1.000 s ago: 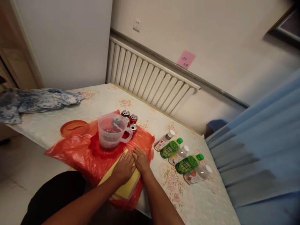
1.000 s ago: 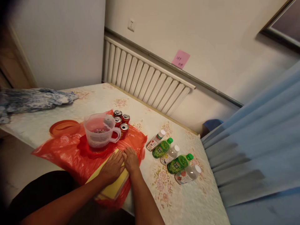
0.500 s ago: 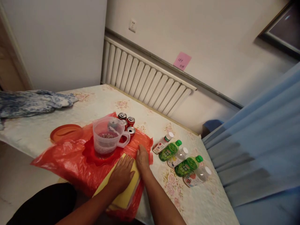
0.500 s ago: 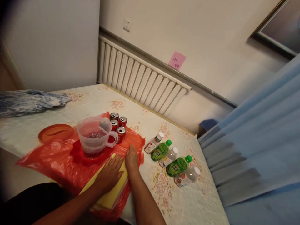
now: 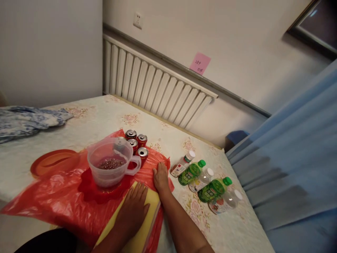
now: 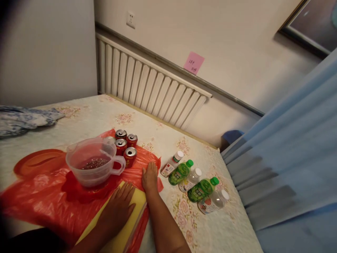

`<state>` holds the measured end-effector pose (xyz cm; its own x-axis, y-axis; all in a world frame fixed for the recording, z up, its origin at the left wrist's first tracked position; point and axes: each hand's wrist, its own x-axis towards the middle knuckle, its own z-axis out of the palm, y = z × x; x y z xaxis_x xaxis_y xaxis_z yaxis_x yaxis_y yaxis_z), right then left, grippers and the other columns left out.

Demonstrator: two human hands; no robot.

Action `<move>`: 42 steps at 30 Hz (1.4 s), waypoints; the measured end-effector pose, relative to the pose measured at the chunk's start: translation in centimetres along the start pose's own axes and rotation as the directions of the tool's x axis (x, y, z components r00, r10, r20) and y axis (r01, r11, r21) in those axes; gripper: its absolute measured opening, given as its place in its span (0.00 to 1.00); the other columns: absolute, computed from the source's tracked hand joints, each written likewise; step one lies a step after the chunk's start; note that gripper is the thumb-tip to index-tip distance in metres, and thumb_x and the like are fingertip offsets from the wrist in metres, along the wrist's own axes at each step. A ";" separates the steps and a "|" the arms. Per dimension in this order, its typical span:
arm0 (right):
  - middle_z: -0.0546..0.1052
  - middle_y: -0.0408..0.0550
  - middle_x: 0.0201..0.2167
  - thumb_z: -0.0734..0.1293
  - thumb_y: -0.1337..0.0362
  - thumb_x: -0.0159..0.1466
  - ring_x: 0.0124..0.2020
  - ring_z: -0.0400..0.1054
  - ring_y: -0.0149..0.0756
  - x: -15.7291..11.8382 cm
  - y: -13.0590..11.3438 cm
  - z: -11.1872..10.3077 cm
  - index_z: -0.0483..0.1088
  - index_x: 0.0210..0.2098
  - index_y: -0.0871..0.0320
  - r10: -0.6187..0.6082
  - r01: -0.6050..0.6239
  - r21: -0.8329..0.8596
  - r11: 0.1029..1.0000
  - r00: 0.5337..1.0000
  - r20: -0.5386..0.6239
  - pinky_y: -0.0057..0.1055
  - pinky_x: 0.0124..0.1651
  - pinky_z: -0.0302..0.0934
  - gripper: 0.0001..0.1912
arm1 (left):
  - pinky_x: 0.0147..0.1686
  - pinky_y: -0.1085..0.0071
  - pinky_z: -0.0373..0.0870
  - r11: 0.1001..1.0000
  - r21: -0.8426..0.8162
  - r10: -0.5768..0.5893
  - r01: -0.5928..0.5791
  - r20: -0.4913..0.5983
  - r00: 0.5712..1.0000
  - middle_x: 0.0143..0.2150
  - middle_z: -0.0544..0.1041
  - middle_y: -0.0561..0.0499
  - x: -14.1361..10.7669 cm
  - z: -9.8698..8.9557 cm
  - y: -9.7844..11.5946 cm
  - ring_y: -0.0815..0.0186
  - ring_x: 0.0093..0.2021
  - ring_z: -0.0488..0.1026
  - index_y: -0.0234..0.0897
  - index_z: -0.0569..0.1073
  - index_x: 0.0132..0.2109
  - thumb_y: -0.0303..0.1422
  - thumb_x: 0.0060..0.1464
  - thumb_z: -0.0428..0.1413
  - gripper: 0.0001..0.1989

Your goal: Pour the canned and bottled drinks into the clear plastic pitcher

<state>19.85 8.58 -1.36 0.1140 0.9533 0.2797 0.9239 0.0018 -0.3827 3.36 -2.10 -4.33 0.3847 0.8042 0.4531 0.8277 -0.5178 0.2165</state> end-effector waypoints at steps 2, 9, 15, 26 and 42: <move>0.60 0.68 0.67 0.57 0.62 0.70 0.70 0.52 0.49 0.6 -1.0 0.1 0.60 0.64 0.73 -0.008 0.009 0.009 1.000 1.000 -0.025 0.48 0.69 0.46 0.28 | 0.65 0.48 0.57 1.000 0.008 0.006 -0.006 -0.007 1.000 0.65 0.69 0.40 0.0 -0.1 0.0 0.49 0.67 0.62 0.37 0.69 0.63 0.40 0.60 0.49 0.26; 0.57 0.69 0.68 0.61 0.58 0.68 0.71 0.47 0.52 2.5 -2.6 1.0 0.58 0.65 0.73 -0.072 0.072 -0.004 0.997 0.996 0.048 0.50 0.70 0.43 0.31 | 0.64 0.47 0.59 0.999 0.015 0.030 -0.030 -0.015 0.999 0.64 0.70 0.39 0.0 -0.4 0.0 0.48 0.66 0.63 0.37 0.69 0.62 0.42 0.61 0.48 0.25; 0.60 0.71 0.66 0.61 0.56 0.69 0.69 0.50 0.53 3.1 -1.4 0.7 0.59 0.64 0.73 0.123 -0.123 0.004 0.992 0.990 -0.070 0.51 0.68 0.45 0.31 | 0.64 0.45 0.58 0.999 -0.017 0.027 -0.027 -0.006 1.000 0.64 0.70 0.37 0.1 -0.3 0.0 0.46 0.66 0.63 0.34 0.69 0.62 0.41 0.61 0.48 0.26; 0.62 0.68 0.65 0.59 0.63 0.69 0.66 0.54 0.51 1.1 -2.0 -1.3 0.61 0.62 0.70 0.065 -0.075 -0.107 0.991 0.993 -0.096 0.47 0.66 0.49 0.25 | 0.63 0.48 0.59 0.998 0.050 0.045 -0.044 -0.024 0.999 0.63 0.71 0.37 0.5 -0.8 0.0 0.48 0.65 0.64 0.33 0.71 0.61 0.40 0.60 0.50 0.25; 0.72 0.52 0.54 0.67 0.57 0.68 0.50 0.71 0.42 13.1 -1.3 -7.3 0.67 0.56 0.59 0.304 -0.062 -0.470 0.880 0.835 0.459 0.44 0.50 0.69 0.19 | 0.62 0.48 0.61 0.999 0.043 0.015 -0.012 -0.071 0.997 0.62 0.72 0.35 0.3 -0.6 0.5 0.46 0.63 0.67 0.31 0.72 0.60 0.36 0.57 0.52 0.25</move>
<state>22.78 18.82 9.25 0.2085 0.9349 -0.2874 0.9780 -0.1999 0.0593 3.64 -2.30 -3.60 0.3672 0.7734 0.5167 0.8397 -0.5146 0.1735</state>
